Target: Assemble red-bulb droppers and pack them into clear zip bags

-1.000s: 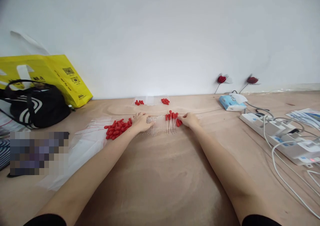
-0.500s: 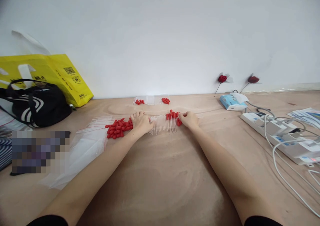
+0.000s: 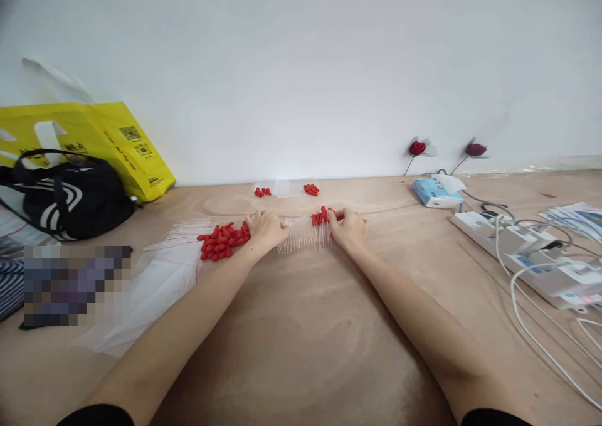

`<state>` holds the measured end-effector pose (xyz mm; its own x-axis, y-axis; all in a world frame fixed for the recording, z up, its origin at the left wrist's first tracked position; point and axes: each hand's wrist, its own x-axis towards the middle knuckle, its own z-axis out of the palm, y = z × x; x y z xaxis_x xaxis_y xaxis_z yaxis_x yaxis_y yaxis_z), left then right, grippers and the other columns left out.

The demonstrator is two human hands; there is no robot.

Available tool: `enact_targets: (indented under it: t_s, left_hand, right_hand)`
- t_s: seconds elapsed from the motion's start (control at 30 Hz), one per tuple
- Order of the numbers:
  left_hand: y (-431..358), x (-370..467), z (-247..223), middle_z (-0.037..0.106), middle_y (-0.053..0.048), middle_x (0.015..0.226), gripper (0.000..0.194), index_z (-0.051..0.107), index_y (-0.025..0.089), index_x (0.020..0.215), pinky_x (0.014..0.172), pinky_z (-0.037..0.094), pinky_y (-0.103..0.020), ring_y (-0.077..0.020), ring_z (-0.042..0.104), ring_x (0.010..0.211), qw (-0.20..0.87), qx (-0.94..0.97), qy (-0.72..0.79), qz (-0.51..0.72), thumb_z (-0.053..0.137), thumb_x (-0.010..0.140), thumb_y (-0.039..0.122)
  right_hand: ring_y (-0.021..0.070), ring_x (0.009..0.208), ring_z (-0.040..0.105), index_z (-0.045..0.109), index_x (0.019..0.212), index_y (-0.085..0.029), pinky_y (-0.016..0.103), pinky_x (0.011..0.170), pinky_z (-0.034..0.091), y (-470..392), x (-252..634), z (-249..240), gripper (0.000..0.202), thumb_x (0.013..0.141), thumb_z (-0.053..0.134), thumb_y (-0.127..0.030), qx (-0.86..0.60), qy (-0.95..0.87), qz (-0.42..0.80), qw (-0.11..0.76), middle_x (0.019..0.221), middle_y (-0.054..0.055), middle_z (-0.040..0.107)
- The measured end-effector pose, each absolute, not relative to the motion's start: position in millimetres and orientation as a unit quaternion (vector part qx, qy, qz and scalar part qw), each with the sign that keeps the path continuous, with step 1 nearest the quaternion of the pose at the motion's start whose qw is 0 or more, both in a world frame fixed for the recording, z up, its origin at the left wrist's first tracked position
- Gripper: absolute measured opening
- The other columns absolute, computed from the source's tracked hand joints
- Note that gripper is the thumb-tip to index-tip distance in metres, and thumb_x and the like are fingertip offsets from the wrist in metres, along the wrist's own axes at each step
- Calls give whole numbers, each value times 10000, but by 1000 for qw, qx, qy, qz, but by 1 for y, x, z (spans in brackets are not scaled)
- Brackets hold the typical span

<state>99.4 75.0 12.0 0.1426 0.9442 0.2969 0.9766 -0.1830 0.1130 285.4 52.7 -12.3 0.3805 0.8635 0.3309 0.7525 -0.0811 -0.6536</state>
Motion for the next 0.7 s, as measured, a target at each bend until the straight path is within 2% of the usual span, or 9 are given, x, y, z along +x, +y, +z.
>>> enact_targets:
  t_s: [0.07, 0.13, 0.23, 0.33, 0.43, 0.7]
  left_hand:
    - [66, 95, 18, 633, -141, 841, 187, 612, 143, 699, 828, 251, -538, -345, 503, 922, 46, -772, -612, -164, 485, 725, 278]
    - [52, 86, 24, 646, -68, 798, 173, 585, 176, 761, 858, 256, -496, -268, 553, 841, 35, -799, -574, -174, 441, 786, 268]
    - [24, 65, 24, 650, 18, 787, 140, 540, 206, 810, 923, 236, -415, -168, 582, 740, 20, -847, -498, -184, 414, 839, 260]
    - [-1, 42, 13, 657, 8, 776, 159, 529, 205, 796, 946, 196, -416, -157, 588, 726, 20, -889, -391, -239, 389, 862, 243]
    - [-13, 28, -2, 660, 13, 738, 162, 531, 208, 787, 932, 207, -406, -145, 589, 687, 10, -889, -372, -265, 400, 867, 259]
    - [-10, 28, -8, 673, 6, 757, 179, 560, 217, 791, 929, 214, -409, -149, 595, 719, -24, -878, -388, -278, 409, 864, 281]
  right_hand:
    - [176, 729, 555, 580, 730, -190, 319, 759, 334, 45, 277, -13, 311, 776, 444, -466, -691, -587, 64, 417, 757, 33, 643]
    - [163, 715, 548, 577, 776, -184, 312, 751, 331, 35, 269, -15, 293, 789, 449, -448, -634, -636, 73, 433, 782, 38, 641]
    - [175, 767, 534, 582, 917, -189, 327, 760, 307, 17, 256, -19, 281, 787, 496, -421, -543, -723, 64, 422, 803, 47, 640]
    - [179, 795, 510, 606, 950, -229, 335, 749, 272, 1, 246, -20, 241, 804, 500, -390, -469, -802, 47, 367, 811, 39, 639]
    - [159, 784, 503, 635, 883, -257, 334, 738, 247, -8, 239, -20, 198, 818, 491, -376, -426, -843, 58, 324, 824, 19, 638]
    - [140, 801, 519, 633, 852, -259, 321, 743, 245, -12, 234, -18, 160, 806, 519, -361, -419, -849, 78, 314, 835, -3, 643]
